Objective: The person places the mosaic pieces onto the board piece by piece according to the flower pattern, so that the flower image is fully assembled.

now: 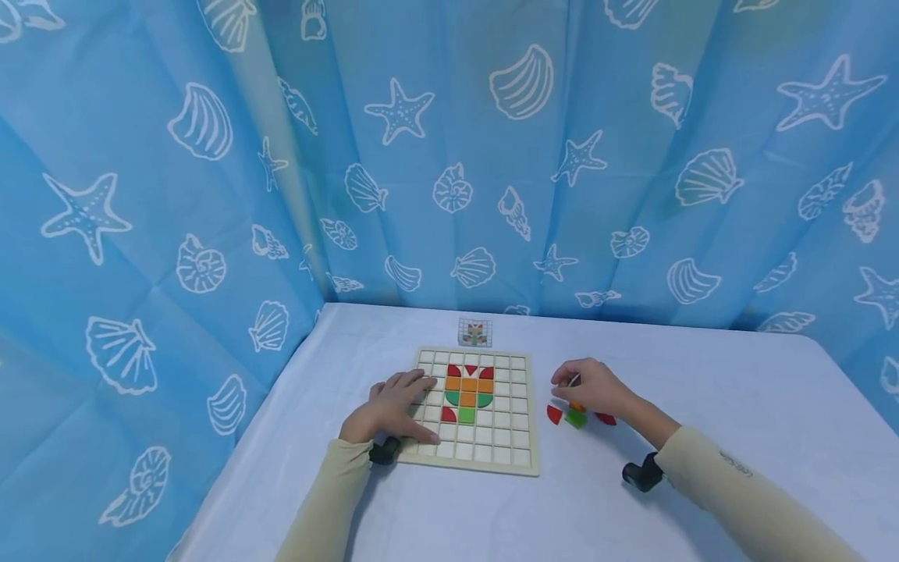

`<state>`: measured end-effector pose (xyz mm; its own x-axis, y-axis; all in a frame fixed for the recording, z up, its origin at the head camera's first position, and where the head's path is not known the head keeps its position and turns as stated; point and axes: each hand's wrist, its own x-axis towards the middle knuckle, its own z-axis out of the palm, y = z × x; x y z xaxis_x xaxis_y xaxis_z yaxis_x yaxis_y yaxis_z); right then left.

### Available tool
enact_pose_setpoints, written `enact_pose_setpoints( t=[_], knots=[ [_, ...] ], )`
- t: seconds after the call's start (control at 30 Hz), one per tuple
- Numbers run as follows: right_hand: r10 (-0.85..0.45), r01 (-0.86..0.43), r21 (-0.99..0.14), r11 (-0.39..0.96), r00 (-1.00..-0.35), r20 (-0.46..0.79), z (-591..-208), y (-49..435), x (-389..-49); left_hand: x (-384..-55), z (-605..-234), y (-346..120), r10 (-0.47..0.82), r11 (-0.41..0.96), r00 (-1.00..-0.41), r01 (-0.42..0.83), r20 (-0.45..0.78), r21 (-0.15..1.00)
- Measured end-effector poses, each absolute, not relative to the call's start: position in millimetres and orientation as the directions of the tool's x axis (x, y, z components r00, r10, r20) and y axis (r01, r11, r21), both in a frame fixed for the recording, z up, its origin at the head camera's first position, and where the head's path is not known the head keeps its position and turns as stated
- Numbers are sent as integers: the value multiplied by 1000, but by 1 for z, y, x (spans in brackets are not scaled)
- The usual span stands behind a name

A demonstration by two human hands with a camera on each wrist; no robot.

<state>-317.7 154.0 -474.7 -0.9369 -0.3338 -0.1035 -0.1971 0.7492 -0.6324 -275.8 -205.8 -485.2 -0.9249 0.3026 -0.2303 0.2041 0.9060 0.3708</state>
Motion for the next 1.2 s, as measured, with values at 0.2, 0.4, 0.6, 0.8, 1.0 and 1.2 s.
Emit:
enact_pose_setpoints(
  t=[0.2, 0.4, 0.6, 0.8, 1.0, 1.2],
  knots=[
    [-417, -305, -530, 791, -903, -103, -477, 139, -305, -277, -485, -209, 303, 909, -925, 208, -230, 362],
    [-383, -273, -494, 825, -914, -136, -476, 131, -313, -280, -481, -209, 298, 905, -932, 208, -207, 371],
    [-388, -249, -515, 820, -904, -181, -481, 139, -314, -277, -481, -206, 302, 905, -927, 204, -223, 374],
    [-388, -250, -526, 813, -906, -170, -485, 142, -311, -275, -481, -205, 299, 909, -926, 203, -229, 364],
    [-368, -253, -484, 838, -916, -158, -487, 140, -310, -273, -483, -205, 290, 910, -928, 192, -233, 367],
    [-338, -223, -502, 836, -929, -150, -486, 140, -309, -275, -483, -206, 300, 907, -927, 206, -223, 367]
  ],
)
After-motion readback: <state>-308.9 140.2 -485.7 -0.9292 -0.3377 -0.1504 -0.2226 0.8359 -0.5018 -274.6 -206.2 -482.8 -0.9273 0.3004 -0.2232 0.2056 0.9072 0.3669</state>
